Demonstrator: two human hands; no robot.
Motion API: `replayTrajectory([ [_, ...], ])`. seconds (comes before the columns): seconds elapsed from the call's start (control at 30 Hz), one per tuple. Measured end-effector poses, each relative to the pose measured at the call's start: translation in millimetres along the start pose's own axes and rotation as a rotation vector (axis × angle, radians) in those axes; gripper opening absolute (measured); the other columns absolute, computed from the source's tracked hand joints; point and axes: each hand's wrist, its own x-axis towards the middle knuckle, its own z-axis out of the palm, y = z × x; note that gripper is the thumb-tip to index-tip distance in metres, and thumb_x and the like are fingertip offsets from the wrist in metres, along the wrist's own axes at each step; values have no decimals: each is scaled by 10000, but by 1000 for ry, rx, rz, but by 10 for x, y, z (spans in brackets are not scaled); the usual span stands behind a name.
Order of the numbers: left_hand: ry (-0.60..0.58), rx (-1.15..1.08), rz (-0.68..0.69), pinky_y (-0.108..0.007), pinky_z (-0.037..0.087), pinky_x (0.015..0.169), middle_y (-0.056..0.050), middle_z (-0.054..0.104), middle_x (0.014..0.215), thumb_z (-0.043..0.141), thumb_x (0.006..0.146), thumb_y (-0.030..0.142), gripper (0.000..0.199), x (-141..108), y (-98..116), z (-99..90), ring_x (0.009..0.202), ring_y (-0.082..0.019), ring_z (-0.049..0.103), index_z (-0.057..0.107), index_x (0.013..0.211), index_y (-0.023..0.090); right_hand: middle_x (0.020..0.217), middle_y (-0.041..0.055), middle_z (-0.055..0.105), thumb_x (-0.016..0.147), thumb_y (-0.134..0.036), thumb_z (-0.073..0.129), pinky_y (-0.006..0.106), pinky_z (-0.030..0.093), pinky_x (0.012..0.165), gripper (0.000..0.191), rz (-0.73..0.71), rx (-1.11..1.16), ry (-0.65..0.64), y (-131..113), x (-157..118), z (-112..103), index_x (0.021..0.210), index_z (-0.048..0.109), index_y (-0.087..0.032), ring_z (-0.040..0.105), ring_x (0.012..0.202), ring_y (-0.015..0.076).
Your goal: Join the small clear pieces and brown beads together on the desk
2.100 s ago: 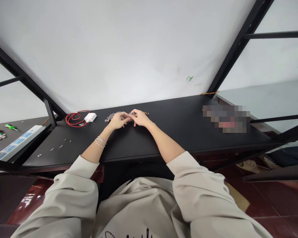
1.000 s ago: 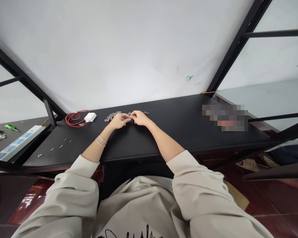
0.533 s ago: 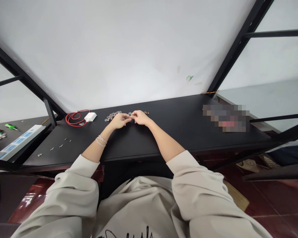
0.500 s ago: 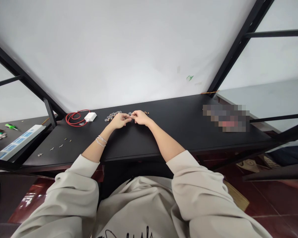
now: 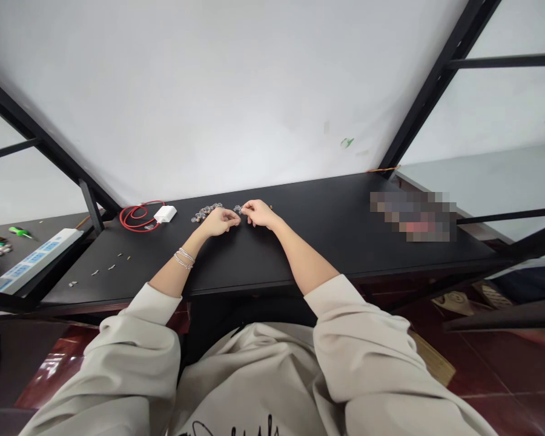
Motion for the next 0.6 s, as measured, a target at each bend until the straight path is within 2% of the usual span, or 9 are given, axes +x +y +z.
replayTrajectory([
  [0.2,20,31,10,-244,458,554,-51,740,736,709,814,203,93,6,-15,2,505,-102,560,769,812,131,839,42,731,954,-236,713,180,465,390,187,-64,85,124,76,66,7,840,579,-175,611,486,82],
  [0.33,23,33,19,-251,481,591,-52,744,731,723,811,212,92,2,-5,6,533,-114,581,774,802,136,853,45,712,937,-251,723,202,479,386,182,-111,56,308,100,112,-106,845,583,-181,621,493,99],
  [0.43,35,39,19,-255,491,614,-48,735,703,729,807,206,84,1,2,8,544,-119,587,771,785,137,898,62,704,920,-241,722,217,501,410,150,-85,57,479,129,146,-248,868,596,-180,658,548,125],
  [0.6,31,51,18,-263,505,659,-29,700,625,728,811,202,85,0,11,5,561,-133,607,775,778,138,868,45,700,884,-215,675,271,595,580,69,22,68,735,270,244,-427,871,617,-181,694,635,150],
])
